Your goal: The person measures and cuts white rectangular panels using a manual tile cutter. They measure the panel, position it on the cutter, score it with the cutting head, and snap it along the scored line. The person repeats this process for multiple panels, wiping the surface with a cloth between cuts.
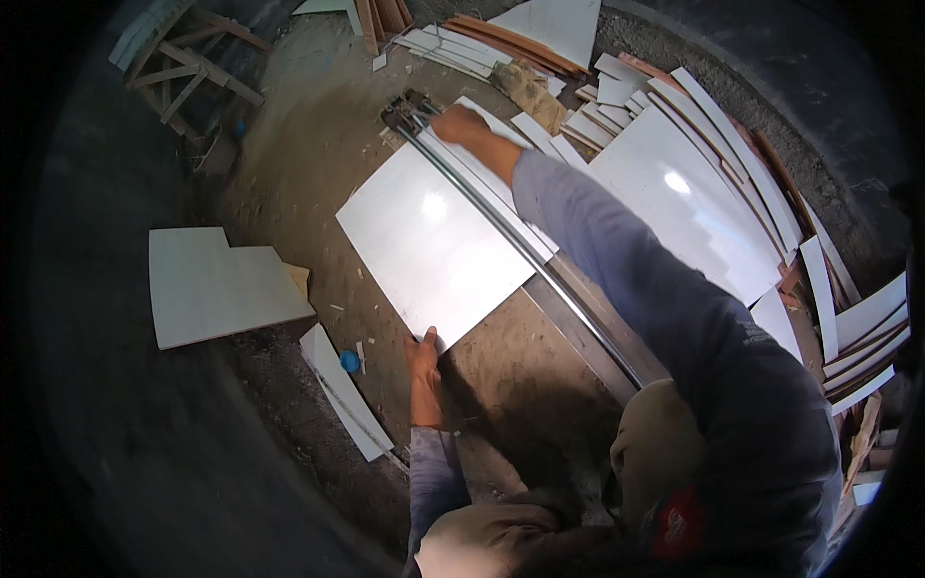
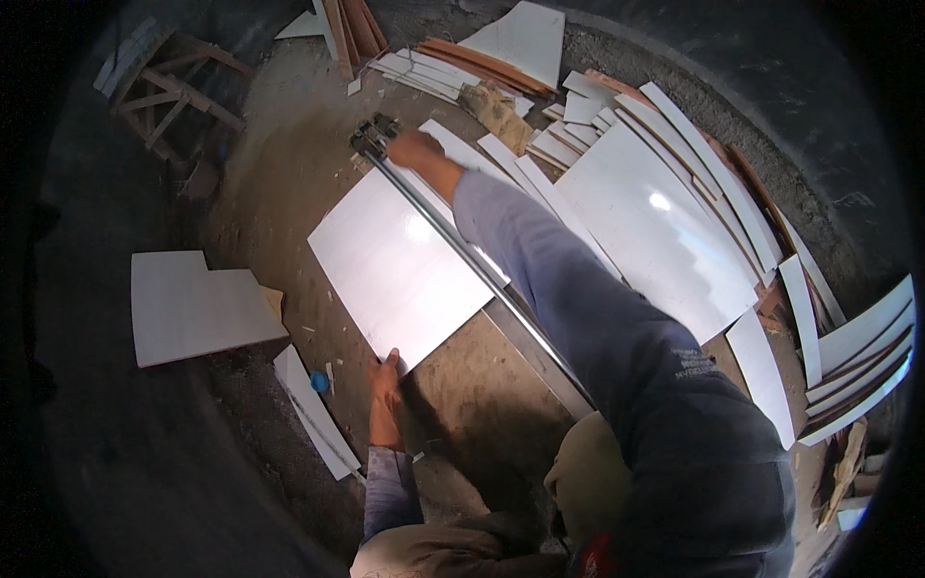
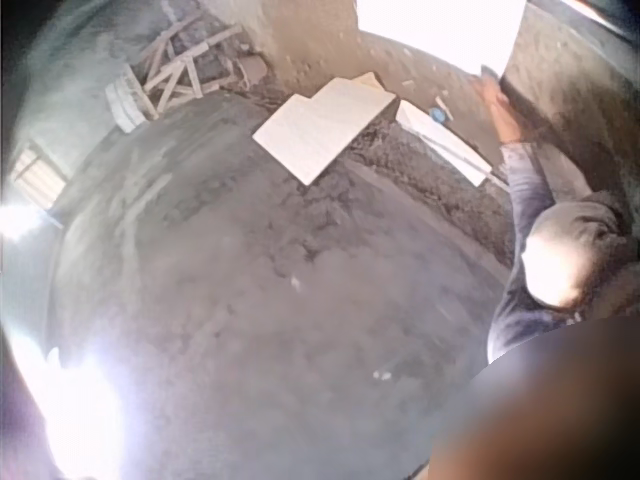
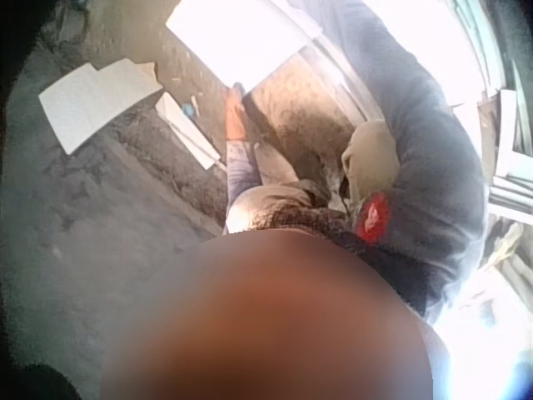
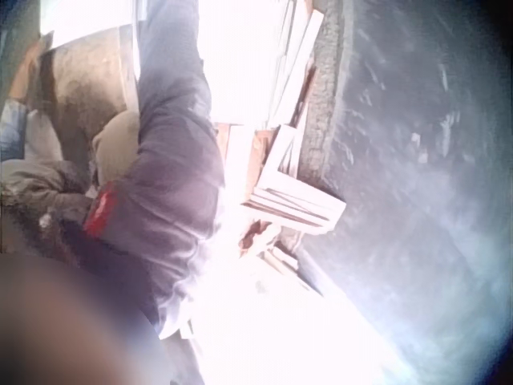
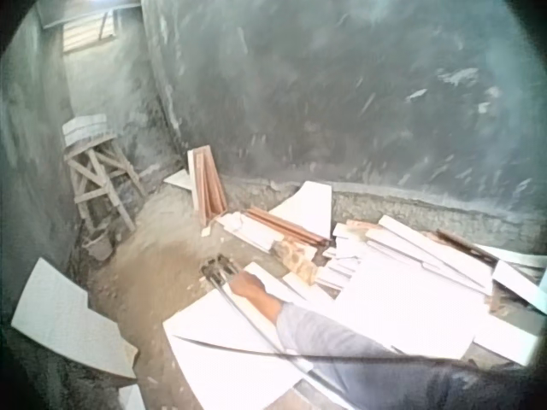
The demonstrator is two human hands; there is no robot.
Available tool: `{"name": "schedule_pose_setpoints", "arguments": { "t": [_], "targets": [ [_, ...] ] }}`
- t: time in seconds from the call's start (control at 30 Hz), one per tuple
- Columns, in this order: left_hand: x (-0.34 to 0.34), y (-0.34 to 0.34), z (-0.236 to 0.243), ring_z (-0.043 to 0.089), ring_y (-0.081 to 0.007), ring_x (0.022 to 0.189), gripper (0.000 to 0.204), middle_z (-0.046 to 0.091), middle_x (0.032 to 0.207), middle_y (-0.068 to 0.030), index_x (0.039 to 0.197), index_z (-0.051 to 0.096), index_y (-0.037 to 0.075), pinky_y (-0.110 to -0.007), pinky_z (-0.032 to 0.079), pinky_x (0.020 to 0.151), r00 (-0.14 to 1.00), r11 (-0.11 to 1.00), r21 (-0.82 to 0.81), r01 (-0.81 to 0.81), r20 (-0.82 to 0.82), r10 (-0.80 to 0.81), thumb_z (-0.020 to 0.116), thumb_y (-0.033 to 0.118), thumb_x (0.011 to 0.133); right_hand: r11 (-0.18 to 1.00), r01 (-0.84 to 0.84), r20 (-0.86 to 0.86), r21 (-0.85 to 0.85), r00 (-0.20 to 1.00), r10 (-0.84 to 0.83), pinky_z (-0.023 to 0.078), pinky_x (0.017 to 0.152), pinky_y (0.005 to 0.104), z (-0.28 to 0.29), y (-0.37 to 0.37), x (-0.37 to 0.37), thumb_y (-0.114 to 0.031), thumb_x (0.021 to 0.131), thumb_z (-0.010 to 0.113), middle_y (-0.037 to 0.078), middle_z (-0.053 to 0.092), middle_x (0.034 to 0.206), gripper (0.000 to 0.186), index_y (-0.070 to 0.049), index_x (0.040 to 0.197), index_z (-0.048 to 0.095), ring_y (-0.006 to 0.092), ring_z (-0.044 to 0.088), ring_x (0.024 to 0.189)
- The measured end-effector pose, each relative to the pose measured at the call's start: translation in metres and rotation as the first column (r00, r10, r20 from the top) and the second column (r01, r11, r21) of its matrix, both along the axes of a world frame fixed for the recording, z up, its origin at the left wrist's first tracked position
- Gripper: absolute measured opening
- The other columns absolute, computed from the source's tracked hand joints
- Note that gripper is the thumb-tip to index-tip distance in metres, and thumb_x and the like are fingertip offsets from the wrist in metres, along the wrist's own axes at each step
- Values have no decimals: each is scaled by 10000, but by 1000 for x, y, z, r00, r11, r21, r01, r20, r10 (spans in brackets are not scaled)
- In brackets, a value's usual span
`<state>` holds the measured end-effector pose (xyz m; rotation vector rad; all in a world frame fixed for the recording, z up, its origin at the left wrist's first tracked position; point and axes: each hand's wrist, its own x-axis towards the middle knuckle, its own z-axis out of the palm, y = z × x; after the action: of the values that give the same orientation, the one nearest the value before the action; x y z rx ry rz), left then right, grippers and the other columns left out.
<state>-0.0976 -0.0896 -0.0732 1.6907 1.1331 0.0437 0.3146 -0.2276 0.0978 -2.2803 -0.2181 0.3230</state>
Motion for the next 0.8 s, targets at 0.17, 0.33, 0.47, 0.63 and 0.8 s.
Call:
{"name": "schedule_pose_setpoints", "arguments": {
  "t": [0.17,0.33,0.47,0.63,0.8],
  "targets": [
    [-32,15,-11,523,-370,1335,713,531,1450,-267,1478,388,-115,-441,385,1138,996,990,-120,-70,53,77,730,241,965,900,142,-183,413,980,-71,506,970,503,12,-11,-11,-608,990,556,284,671,1232,714,16,1334,603,416,643,1145],
    [-65,35,-10,506,-371,1365,721,507,1493,-280,1493,403,-109,-436,374,1157,998,993,-121,-12,59,19,723,269,969,955,-294,293,42,917,270,474,1030,478,-40,-97,-180,-332,1023,632,287,520,1331,458,37,1288,573,445,559,1199],
    [-67,42,7,533,-348,1336,699,547,1455,-267,1475,423,-108,-429,398,1131,994,996,-87,-11,106,20,707,296,980,899,-420,219,-120,872,437,339,1216,485,-87,-131,-277,-278,1059,584,296,304,1605,646,85,1537,344,430,326,1500],
    [-62,50,24,593,-297,1206,627,632,1317,-219,1369,513,-99,-420,449,1054,998,998,-4,-66,-1,66,691,368,990,951,-294,33,-95,954,298,333,1213,532,-106,-110,-286,-276,1066,556,393,231,1615,757,141,1578,185,499,314,1497],
    [-56,69,23,608,-253,1197,701,642,1335,-179,1401,545,-64,-367,462,1042,1000,1000,-29,-4,22,4,700,473,977,975,-210,-132,-66,971,200,358,1211,483,-112,-99,-265,-327,1080,526,406,322,1574,792,150,1583,143,491,385,1469]
  ]
}}
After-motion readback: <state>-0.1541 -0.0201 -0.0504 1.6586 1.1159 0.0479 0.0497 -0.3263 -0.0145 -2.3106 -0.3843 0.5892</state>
